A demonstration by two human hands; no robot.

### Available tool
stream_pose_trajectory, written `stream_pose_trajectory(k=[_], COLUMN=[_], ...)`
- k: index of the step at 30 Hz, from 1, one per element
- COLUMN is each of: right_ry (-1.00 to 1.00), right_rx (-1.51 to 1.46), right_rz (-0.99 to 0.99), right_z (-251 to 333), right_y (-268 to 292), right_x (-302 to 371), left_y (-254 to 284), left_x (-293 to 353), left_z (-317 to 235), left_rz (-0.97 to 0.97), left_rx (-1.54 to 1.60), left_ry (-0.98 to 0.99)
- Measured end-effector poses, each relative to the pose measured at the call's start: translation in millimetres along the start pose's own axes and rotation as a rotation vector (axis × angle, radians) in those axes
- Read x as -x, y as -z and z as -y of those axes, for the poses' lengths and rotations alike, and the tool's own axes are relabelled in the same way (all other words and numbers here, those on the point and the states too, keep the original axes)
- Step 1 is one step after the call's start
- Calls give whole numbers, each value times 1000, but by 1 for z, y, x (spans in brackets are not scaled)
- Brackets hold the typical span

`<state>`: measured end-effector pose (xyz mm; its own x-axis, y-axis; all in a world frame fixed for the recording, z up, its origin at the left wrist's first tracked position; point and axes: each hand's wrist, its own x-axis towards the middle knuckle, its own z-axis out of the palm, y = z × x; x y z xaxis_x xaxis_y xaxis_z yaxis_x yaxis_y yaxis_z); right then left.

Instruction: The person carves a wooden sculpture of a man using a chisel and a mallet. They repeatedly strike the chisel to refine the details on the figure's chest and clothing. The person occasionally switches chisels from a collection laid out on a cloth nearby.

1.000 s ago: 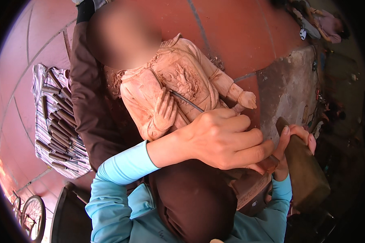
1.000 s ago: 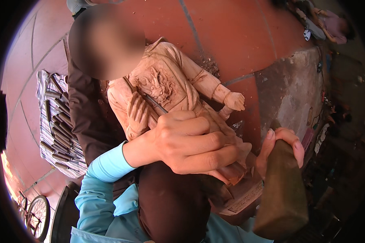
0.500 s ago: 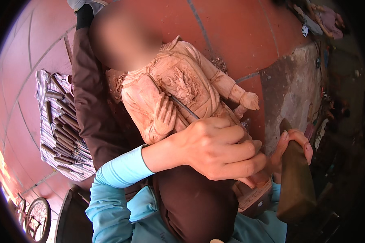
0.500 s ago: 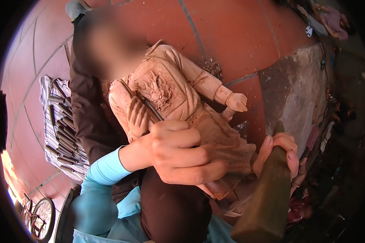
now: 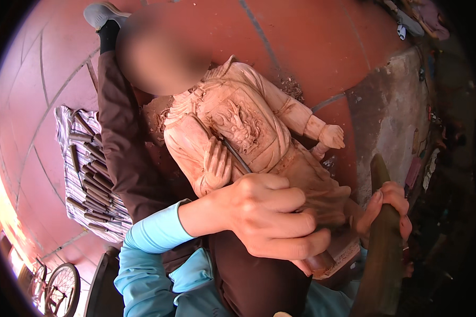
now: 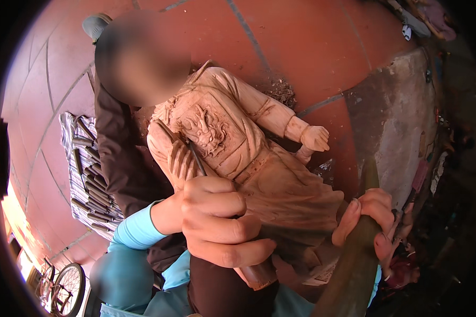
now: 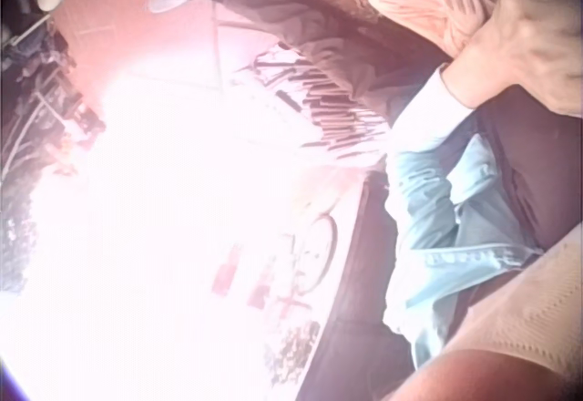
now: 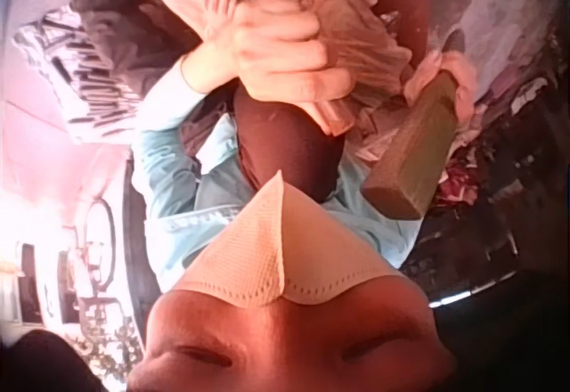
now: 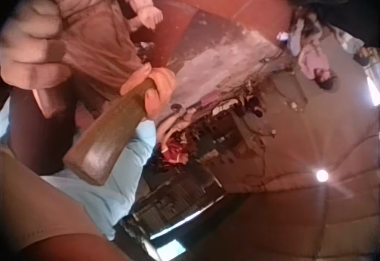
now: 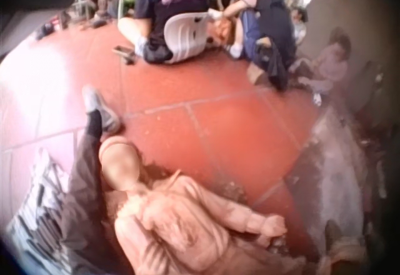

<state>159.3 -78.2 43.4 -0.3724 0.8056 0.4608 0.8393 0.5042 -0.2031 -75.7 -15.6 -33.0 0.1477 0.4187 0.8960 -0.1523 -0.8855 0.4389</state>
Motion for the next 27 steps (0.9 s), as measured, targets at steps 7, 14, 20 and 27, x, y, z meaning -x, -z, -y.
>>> stream_pose_trajectory(k=[7,14,20,27], right_ry=[21,82,76,10], right_rx=[-76,-43,79,180], right_rz=[-122,-48,13,24], right_z=[-2,1,4,12], right_y=[-5,-4,-9,-9], right_x=[3,-8,-10,-15], left_y=[0,7,16,16], left_x=[3,1,2,2], left_z=[0,0,3,3], left_rz=[30,34,10,-2], left_rx=[34,85,135,175], left_ry=[17,37,47,41])
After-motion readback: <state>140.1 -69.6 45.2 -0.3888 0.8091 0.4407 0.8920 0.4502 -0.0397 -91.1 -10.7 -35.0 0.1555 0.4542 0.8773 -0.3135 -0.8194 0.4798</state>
